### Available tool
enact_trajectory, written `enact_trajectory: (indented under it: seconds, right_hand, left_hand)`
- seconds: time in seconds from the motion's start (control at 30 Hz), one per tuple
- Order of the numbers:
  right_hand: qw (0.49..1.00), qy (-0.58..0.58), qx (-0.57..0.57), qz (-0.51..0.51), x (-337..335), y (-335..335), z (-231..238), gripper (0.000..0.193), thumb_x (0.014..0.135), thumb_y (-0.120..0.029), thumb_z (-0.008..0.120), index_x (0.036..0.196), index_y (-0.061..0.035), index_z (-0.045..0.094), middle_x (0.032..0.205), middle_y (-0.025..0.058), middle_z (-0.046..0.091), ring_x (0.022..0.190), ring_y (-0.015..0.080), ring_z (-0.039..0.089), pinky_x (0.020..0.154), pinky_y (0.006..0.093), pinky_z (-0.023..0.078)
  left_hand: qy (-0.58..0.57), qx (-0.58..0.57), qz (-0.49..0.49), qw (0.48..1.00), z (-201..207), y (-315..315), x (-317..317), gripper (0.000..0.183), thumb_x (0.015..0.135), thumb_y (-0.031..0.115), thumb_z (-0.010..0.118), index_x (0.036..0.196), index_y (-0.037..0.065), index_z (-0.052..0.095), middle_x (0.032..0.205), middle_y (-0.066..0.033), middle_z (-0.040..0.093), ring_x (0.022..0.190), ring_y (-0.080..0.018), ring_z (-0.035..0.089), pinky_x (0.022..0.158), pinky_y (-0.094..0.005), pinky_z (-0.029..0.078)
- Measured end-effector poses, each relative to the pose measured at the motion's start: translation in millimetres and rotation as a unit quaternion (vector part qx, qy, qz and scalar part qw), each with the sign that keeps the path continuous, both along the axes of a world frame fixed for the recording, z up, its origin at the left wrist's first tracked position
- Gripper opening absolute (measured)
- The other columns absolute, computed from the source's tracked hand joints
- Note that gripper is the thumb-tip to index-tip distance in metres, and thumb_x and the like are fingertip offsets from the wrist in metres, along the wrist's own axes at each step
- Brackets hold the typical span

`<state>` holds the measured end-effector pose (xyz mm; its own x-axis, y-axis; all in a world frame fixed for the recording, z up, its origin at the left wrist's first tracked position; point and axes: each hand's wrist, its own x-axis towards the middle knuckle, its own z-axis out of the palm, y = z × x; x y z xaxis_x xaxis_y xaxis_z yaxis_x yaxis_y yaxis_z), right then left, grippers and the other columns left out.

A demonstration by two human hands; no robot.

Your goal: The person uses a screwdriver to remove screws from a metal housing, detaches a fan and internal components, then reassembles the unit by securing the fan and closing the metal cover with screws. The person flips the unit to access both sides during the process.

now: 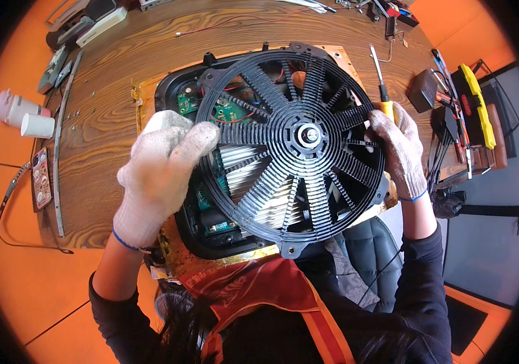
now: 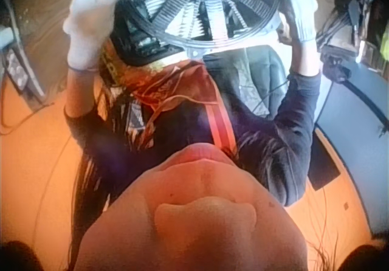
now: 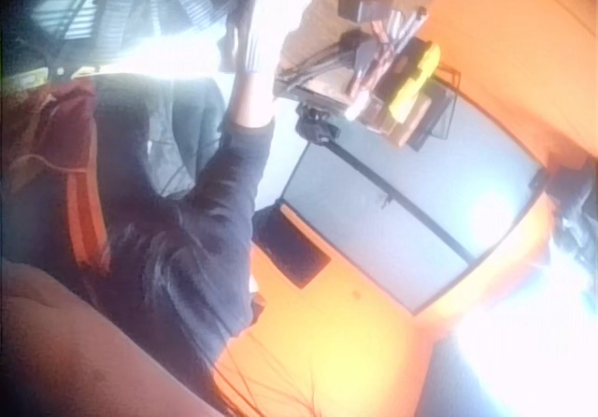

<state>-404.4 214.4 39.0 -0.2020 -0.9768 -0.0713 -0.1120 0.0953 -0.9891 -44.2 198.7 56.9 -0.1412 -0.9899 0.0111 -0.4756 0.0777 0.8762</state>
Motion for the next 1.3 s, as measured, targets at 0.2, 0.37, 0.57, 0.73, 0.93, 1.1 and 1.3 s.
enact_trajectory:
  seconds: [0.2, 0.37, 0.57, 0.73, 0.93, 1.1, 1.3]
  right_hand:
    - [0.997, -0.04, -0.055, -0.039, -2.1, 13.9, 1.9, 0.041, 0.092, -0.02, 0.074, 0.125, 0.0015, 0.06, 0.088, 0.0037, 0.065, 0.071, 0.0102, 0.063, 0.065, 0.0224, 0.052]
    - [0.997, -0.058, -0.035, -0.045, -7.9, 12.3, -1.8, 0.043, 0.093, -0.021, 0.073, 0.126, 0.0025, 0.061, 0.086, 0.0035, 0.063, 0.066, 0.0102, 0.061, 0.059, 0.0226, 0.05]
    - [0.998, -0.029, -0.002, -0.047, -16.3, -0.6, -2.9, 0.027, 0.101, -0.033, 0.066, 0.103, -0.0078, 0.057, 0.064, 0.0023, 0.06, 0.043, 0.0115, 0.054, 0.038, 0.0234, 0.042]
    - [0.99, -0.112, 0.025, -0.082, -17.7, -15.4, 17.2, 0.03, 0.104, -0.036, 0.063, 0.11, -0.0058, 0.065, 0.078, 0.004, 0.065, 0.065, 0.0145, 0.064, 0.06, 0.0292, 0.055]
    - [0.969, -0.233, 0.058, 0.053, -26.3, -48.3, 38.0, 0.043, 0.101, -0.029, 0.065, 0.127, 0.0041, 0.058, 0.118, 0.0221, 0.07, 0.099, 0.027, 0.074, 0.081, 0.0373, 0.065]
    - [0.99, -0.064, -0.064, 0.108, -23.4, -71.7, 35.2, 0.061, 0.101, -0.031, 0.064, 0.147, 0.0041, 0.046, 0.106, 0.0208, 0.069, 0.072, 0.0201, 0.068, 0.058, 0.0311, 0.058]
    - [0.952, -0.262, 0.02, -0.155, 2.2, -96.9, 54.8, 0.039, 0.107, -0.037, 0.056, 0.116, -0.0001, 0.066, 0.058, 0.0069, 0.06, 0.037, 0.0105, 0.05, 0.031, 0.0202, 0.039]
  left_hand:
    - [0.078, -0.004, 0.008, 0.997, 7.1, 7.7, -6.0, 0.029, 0.093, 0.023, 0.072, 0.087, -0.005, 0.066, 0.085, -0.0099, 0.061, 0.079, -0.02, 0.06, 0.074, -0.0312, 0.048]
    - [0.011, -0.059, -0.035, 0.998, 10.2, 7.5, -1.4, 0.03, 0.093, 0.024, 0.071, 0.086, -0.004, 0.069, 0.091, -0.0128, 0.063, 0.083, -0.0259, 0.061, 0.076, -0.0351, 0.048]
    - [-0.038, -0.15, -0.127, 0.98, 15.5, 1.0, 9.6, 0.017, 0.095, 0.014, 0.063, 0.109, 0.009, 0.07, 0.092, -0.0127, 0.068, 0.087, -0.0306, 0.066, 0.077, -0.036, 0.053]
    - [-0.151, -0.298, -0.253, 0.908, 14.9, -30.4, 28.1, 0.025, 0.09, 0.001, 0.061, 0.112, 0.005, 0.071, 0.108, -0.0134, 0.074, 0.1, -0.0328, 0.072, 0.088, -0.0381, 0.058]
    - [0.214, 0.091, -0.18, 0.956, 33.3, -72.4, 20.1, 0.03, 0.101, 0.021, 0.068, 0.127, 0.005, 0.069, 0.115, -0.0075, 0.074, 0.101, -0.0144, 0.071, 0.087, -0.0302, 0.06]
    - [0.142, 0.119, -0.112, 0.976, 55.4, -63.6, 22.0, 0.029, 0.103, 0.03, 0.066, 0.118, 0.008, 0.074, 0.103, -0.0054, 0.073, 0.073, -0.0089, 0.057, 0.051, -0.0212, 0.039]
    - [0.3, 0.272, -0.056, 0.913, 75.1, -65.9, 20.4, 0.032, 0.102, 0.025, 0.066, 0.128, 0.008, 0.07, 0.11, -0.0085, 0.073, 0.061, -0.0016, 0.055, 0.039, -0.0155, 0.033]
